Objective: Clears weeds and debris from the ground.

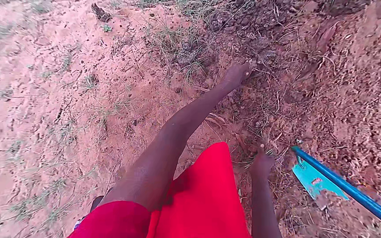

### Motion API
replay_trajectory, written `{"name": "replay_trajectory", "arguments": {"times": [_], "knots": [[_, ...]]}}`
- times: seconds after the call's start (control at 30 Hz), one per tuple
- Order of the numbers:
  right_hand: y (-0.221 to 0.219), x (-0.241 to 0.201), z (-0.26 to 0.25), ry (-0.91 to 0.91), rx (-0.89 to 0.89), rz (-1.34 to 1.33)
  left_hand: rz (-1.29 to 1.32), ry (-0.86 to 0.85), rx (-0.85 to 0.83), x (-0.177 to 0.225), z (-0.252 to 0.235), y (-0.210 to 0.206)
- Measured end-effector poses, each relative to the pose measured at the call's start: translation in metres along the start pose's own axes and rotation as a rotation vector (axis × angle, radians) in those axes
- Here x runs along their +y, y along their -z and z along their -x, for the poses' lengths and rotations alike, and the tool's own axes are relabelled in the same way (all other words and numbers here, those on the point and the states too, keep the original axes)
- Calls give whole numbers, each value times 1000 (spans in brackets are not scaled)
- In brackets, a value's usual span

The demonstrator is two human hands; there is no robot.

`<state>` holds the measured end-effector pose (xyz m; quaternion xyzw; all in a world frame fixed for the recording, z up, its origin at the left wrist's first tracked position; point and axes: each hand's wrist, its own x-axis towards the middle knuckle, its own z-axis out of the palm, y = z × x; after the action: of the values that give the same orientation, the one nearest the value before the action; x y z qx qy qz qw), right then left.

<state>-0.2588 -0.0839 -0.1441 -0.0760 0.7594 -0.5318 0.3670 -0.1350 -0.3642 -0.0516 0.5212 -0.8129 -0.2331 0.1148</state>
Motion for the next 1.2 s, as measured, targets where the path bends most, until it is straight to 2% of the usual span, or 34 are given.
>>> {"name": "replay_trajectory", "arguments": {"times": [0.07,0.17,0.33,0.47,0.57,0.63,0.73,0.87,0.97,1.07,1.13,1.2], "knots": [[-4,-3,-4,7,-4,-51,-31,44,-49,2,9,-2],[-11,-5,-10,-6,-17,-78,-84,78,-38,3,9,-6],[-12,2,-16,22,-21,-90,-302,166,-95,34,-12,-11],[-11,-8,-12,14,-33,-77,-290,156,-84,45,-14,-4],[-8,23,-39,1,-7,-169,-199,89,-62,43,1,1],[-4,32,-40,42,-60,-177,-195,62,-32,39,3,-2],[-9,4,-14,-31,-27,-100,-320,90,-28,32,-9,-17],[-4,39,-52,72,-65,-149,-263,97,-101,40,-6,-9],[-14,0,-22,57,-58,-80,-141,57,-83,35,8,4],[-19,-13,-1,76,-27,-81,63,35,75,8,37,-10],[-17,1,-1,127,-31,-61,125,-23,394,-20,93,-18],[-12,5,4,31,-92,35,122,-48,783,-63,158,-21]]}}
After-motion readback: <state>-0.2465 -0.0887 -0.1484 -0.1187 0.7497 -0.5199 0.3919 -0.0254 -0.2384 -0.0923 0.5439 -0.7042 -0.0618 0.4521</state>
